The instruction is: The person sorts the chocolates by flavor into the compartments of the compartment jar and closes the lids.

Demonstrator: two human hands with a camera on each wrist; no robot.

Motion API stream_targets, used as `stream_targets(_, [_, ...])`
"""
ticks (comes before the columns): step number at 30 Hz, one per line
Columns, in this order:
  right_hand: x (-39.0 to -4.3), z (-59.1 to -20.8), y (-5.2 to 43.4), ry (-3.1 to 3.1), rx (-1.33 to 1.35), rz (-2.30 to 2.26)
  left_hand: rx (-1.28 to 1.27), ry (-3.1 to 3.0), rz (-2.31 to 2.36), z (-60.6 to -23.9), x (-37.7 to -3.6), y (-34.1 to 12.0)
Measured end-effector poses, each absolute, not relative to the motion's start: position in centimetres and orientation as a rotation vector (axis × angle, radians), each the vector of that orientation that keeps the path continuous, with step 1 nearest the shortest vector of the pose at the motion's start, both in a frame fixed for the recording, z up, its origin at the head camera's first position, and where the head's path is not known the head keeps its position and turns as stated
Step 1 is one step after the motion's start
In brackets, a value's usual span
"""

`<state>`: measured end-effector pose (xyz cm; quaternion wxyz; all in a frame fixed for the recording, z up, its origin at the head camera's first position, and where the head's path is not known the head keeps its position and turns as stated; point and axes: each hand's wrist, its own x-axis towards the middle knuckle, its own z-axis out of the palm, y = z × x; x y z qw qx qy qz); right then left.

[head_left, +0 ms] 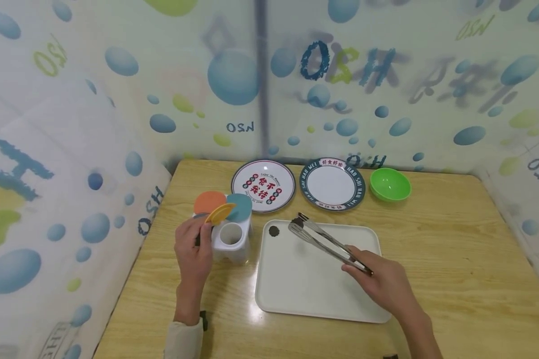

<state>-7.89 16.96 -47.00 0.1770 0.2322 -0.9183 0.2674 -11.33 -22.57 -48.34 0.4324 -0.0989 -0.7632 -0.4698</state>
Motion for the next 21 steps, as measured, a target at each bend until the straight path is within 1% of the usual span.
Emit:
stream_targets(9, [-8.7,-45.2,12.8,-2.572,0.823,0.933,-0.235,-1.922,-1.154,-48.2,-11.4,-22.6])
stream_targets(16, [-9.2,-45.2,9.6,-2.478,0.971,1.005,-0.213,-1.948,-1.166,-48.3,-11.2,-22.6])
stream_targets(21, [-9.7,-45.0,8.1,-2.506,0.987,0.969,-0.225,-1.937,-1.166,-48.3,-11.2,-22.7])
